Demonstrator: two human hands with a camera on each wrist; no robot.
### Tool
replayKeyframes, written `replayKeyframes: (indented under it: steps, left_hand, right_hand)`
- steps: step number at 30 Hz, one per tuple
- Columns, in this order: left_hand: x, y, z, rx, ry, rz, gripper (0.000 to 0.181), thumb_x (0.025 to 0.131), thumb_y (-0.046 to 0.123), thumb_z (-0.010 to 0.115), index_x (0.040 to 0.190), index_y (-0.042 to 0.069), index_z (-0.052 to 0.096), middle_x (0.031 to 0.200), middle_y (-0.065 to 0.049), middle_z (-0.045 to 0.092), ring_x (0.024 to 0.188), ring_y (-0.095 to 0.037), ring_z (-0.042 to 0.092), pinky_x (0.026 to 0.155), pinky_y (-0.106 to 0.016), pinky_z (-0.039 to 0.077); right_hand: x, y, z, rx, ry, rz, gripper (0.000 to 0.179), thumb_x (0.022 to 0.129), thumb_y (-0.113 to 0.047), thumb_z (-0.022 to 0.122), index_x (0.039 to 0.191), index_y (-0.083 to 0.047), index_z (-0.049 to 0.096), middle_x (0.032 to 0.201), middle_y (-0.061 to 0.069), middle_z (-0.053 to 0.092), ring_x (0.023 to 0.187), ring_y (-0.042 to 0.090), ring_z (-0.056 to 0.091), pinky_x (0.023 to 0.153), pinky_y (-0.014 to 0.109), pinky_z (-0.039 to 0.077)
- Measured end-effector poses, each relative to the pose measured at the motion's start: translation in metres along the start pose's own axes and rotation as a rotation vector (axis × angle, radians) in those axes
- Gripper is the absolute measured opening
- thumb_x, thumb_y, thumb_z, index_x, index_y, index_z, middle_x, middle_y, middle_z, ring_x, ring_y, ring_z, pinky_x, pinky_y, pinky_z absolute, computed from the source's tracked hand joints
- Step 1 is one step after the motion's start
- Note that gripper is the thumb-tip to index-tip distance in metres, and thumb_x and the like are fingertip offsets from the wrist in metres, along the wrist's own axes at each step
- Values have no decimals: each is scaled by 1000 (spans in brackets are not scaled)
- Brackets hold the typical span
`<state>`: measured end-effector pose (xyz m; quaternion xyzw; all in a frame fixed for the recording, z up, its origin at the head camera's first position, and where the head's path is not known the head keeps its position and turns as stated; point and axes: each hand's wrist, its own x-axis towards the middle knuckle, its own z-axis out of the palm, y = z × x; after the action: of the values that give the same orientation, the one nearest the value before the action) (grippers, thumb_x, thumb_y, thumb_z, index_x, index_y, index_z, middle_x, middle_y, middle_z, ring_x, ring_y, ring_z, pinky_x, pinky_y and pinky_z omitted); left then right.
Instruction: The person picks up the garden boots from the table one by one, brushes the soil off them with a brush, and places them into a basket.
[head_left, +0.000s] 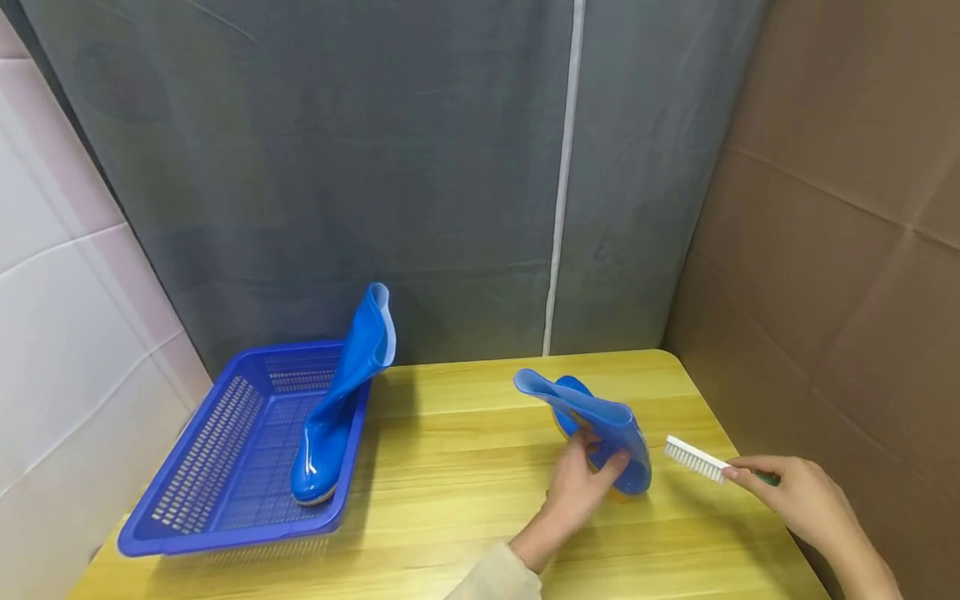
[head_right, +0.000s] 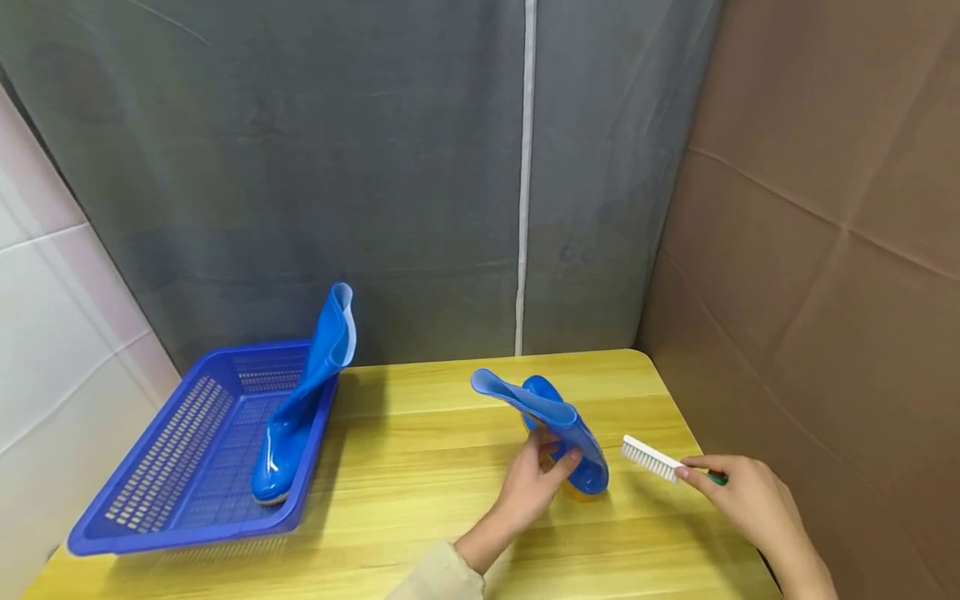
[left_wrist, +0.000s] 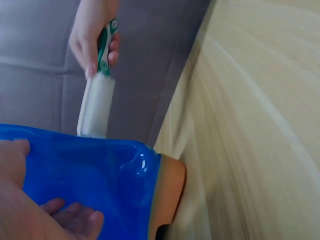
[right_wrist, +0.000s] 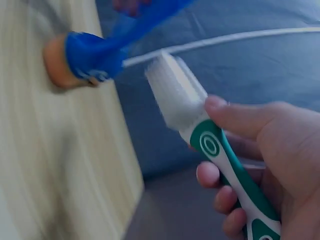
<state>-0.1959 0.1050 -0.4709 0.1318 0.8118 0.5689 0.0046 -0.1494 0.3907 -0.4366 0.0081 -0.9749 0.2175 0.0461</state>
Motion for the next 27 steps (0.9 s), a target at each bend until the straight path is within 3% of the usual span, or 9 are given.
replayKeyframes:
  steps: [3, 5, 8, 11, 12, 15, 18, 21, 27]
  left_hand:
    - [-1, 2, 3, 27, -26, 32, 76, 87, 49, 69, 146, 11, 40, 144, -9, 53, 131, -28, 54, 105, -43, 50]
    - [-1, 4, 5, 62, -25, 30, 84, 84, 49, 72, 151, 16, 34, 151, -8, 46, 136, -29, 50, 108, -48, 47]
    - [1, 9, 3, 138, 3, 36, 80, 87, 44, 72, 153, 22, 33, 153, -6, 46, 138, -28, 50, 109, -51, 47]
    - [4, 10, -1, 246, 49, 75, 70, 89, 37, 71, 150, 19, 41, 146, -7, 55, 130, -27, 58, 104, -48, 51]
    - [5, 9, -2, 281, 60, 93, 65, 89, 33, 71, 147, 17, 46, 141, -8, 59, 125, -27, 61, 101, -45, 54]
    - [5, 2, -4, 332, 80, 111, 47, 89, 27, 72, 130, 6, 60, 117, -12, 72, 100, -22, 73, 81, -31, 60]
    - [4, -8, -4, 318, 86, 107, 31, 88, 21, 71, 112, 2, 66, 96, -14, 76, 79, -16, 74, 61, -19, 55]
    - [4, -14, -4, 304, 86, 108, 28, 90, 21, 69, 110, 0, 67, 93, -15, 77, 76, -15, 73, 57, -16, 53]
    - [5, -13, -8, 306, 77, 124, 26, 91, 12, 65, 114, -1, 64, 98, -20, 76, 80, -23, 75, 60, -21, 57]
  right_hand:
    - [5, -11, 14, 3, -1, -24, 38, 92, -54, 62, 109, -24, 77, 109, 10, 76, 98, 30, 69, 59, 35, 47]
    - [8, -20, 23, 21, -6, -44, 35, 90, -53, 65, 107, -25, 77, 106, 5, 77, 95, 26, 69, 62, 32, 48]
    - [12, -33, 32, 48, -17, -64, 32, 89, -53, 66, 106, -29, 77, 105, 0, 78, 88, 15, 67, 63, 27, 46]
    - [15, -41, 37, 59, -29, -84, 31, 89, -54, 65, 105, -30, 77, 105, -3, 78, 88, 12, 68, 67, 27, 50]
    - [16, -41, 38, 66, -43, -81, 31, 89, -54, 65, 104, -31, 77, 105, -3, 77, 81, 10, 66, 65, 26, 49]
    - [15, -40, 40, 56, -70, -66, 32, 87, -57, 65, 103, -32, 77, 106, -5, 77, 76, 7, 63, 63, 26, 48]
    - [13, -36, 43, 53, -104, -47, 30, 87, -58, 65, 101, -34, 76, 105, -6, 77, 79, 7, 65, 63, 27, 49]
    - [11, -35, 45, 58, -113, -54, 28, 87, -57, 65, 100, -34, 76, 104, -7, 77, 95, 17, 71, 69, 34, 55]
    - [11, -36, 47, 63, -108, -56, 28, 87, -58, 65, 99, -35, 76, 105, -7, 77, 98, 20, 71, 71, 37, 56]
